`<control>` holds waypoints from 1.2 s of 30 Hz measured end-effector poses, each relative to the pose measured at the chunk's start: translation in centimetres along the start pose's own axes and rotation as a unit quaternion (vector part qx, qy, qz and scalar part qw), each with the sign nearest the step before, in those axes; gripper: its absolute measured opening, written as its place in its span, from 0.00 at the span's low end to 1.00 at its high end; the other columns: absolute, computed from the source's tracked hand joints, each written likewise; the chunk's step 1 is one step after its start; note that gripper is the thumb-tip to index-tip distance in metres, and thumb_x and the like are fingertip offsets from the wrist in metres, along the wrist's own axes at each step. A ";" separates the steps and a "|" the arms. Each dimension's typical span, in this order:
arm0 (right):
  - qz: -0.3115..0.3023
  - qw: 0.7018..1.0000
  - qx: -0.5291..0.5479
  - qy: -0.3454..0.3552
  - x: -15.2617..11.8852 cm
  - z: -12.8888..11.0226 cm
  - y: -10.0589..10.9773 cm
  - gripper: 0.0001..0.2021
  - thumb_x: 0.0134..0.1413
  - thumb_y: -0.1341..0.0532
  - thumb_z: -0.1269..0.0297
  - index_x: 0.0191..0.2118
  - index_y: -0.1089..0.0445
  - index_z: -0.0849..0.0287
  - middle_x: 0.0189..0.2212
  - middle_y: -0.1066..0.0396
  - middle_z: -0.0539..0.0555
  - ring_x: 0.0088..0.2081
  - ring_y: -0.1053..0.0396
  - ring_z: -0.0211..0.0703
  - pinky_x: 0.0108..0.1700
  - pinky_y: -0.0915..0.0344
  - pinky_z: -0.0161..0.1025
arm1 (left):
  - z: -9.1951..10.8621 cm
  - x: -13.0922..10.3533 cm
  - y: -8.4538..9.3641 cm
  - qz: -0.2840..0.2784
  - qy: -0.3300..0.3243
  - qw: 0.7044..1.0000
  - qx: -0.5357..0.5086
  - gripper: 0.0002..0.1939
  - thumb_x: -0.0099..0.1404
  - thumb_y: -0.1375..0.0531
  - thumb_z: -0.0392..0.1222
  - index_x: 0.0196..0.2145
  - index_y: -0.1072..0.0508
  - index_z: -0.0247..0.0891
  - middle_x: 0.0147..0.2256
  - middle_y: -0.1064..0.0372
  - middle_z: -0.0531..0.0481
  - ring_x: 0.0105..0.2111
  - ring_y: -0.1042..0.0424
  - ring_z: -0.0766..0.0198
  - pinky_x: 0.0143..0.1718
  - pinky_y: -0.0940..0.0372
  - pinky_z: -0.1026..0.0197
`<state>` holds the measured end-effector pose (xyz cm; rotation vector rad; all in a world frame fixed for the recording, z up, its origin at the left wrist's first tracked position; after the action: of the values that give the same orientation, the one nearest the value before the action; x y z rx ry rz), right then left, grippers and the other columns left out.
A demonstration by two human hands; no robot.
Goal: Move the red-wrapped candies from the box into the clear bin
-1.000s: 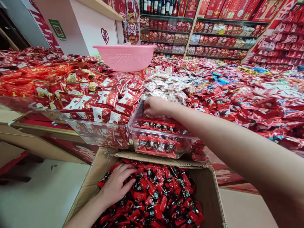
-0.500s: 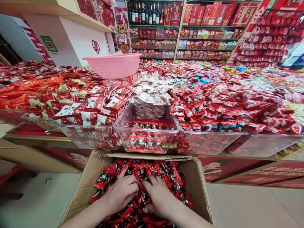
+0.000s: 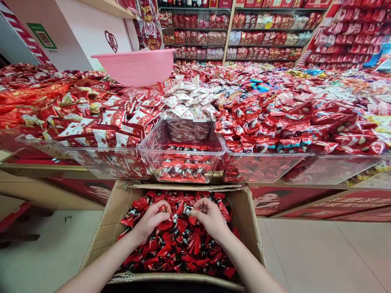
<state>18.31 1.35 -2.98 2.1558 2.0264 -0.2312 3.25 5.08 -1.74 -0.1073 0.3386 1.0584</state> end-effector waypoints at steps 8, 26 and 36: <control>-0.029 0.999 0.009 0.017 -0.6 0.1 -1.7 0.12 0.41 0.41 0.59 0.32 0.40 0.59 0.24 0.39 0.48 0.26 0.39 0.34 0.25 0.40 0.31 | -1.1 0.2 -0.8 -0.002 0.023 1.000 0.007 0.11 0.51 0.43 0.47 0.27 0.34 0.36 0.15 0.45 0.61 0.11 0.49 0.76 0.10 0.52 0.73; 0.116 0.813 -0.445 0.357 1.4 -28.7 1.2 0.11 0.49 0.50 0.69 0.38 0.36 0.60 0.34 0.33 0.53 0.34 0.36 0.37 0.36 0.40 0.35 | -1.7 0.1 0.8 0.002 -0.032 0.999 -0.011 0.09 0.52 0.44 0.46 0.26 0.35 0.36 0.21 0.40 0.58 0.21 0.40 0.72 0.23 0.42 0.69; 0.041 0.763 -0.635 0.113 17.4 -21.9 -0.2 0.14 0.52 0.48 0.62 0.43 0.39 0.62 0.42 0.39 0.53 0.40 0.38 0.42 0.40 0.39 0.41 | -2.0 -0.1 0.7 -0.031 -0.039 0.999 0.017 0.07 0.51 0.44 0.43 0.27 0.34 0.37 0.25 0.37 0.56 0.25 0.37 0.68 0.29 0.41 0.67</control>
<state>19.05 23.31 14.28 1.3188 1.3541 1.1312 2.19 4.86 -3.52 -0.0460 0.2816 0.9921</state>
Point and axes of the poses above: each hand's wrist, its own x-axis towards the middle knuckle, its own y-axis out of the back of the hand, z = x × y, the point moved 8 cm from there along x, towards the middle knuckle
